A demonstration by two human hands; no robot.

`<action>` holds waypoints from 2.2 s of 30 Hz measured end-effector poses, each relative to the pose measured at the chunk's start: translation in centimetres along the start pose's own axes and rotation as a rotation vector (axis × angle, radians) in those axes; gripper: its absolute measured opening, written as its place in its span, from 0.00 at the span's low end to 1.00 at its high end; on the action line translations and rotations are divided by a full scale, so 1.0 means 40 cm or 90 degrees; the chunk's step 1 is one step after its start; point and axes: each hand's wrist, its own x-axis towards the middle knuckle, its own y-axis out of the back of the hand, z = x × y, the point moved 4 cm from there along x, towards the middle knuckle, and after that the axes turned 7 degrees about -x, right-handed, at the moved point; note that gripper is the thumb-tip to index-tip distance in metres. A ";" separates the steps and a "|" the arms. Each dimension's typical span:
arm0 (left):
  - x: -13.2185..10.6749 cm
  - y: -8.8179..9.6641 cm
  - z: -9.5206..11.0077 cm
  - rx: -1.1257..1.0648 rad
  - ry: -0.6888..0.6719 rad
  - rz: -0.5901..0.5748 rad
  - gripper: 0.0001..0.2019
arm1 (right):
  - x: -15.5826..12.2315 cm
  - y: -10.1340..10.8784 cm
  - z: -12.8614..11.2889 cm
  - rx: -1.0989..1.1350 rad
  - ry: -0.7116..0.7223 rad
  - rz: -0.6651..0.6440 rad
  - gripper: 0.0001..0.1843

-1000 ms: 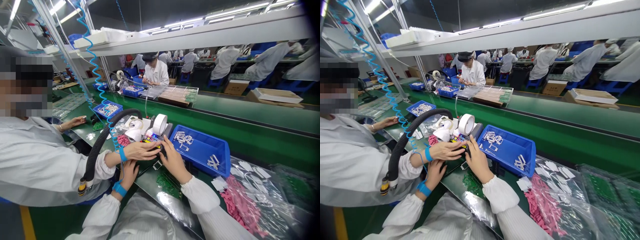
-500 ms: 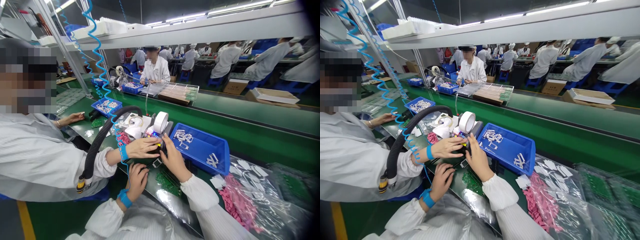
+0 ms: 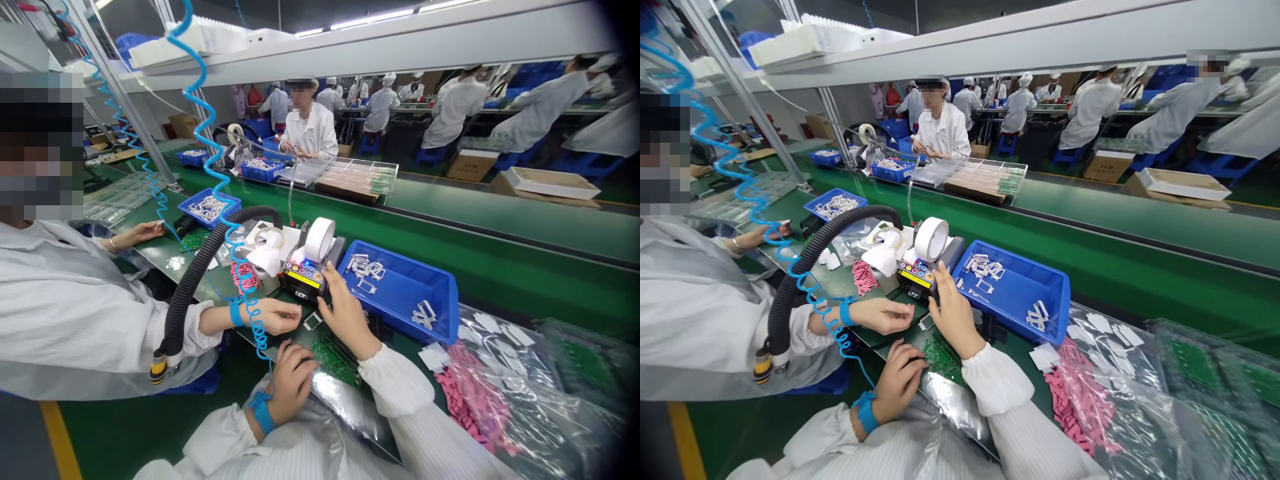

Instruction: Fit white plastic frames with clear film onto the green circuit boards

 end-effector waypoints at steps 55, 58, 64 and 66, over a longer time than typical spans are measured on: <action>0.083 0.051 -0.090 0.014 0.124 -0.090 0.07 | -0.330 0.127 0.111 0.010 -0.218 -0.075 0.12; 0.088 0.066 -0.087 -0.018 0.147 -0.062 0.07 | -0.322 0.122 0.108 0.004 -0.212 -0.081 0.12; 0.087 0.099 -0.113 -0.082 0.221 0.009 0.09 | -0.319 0.122 0.107 -0.020 -0.199 -0.099 0.13; 0.089 0.110 -0.116 -0.110 0.231 0.021 0.15 | -0.298 0.123 0.093 -0.037 -0.186 -0.117 0.13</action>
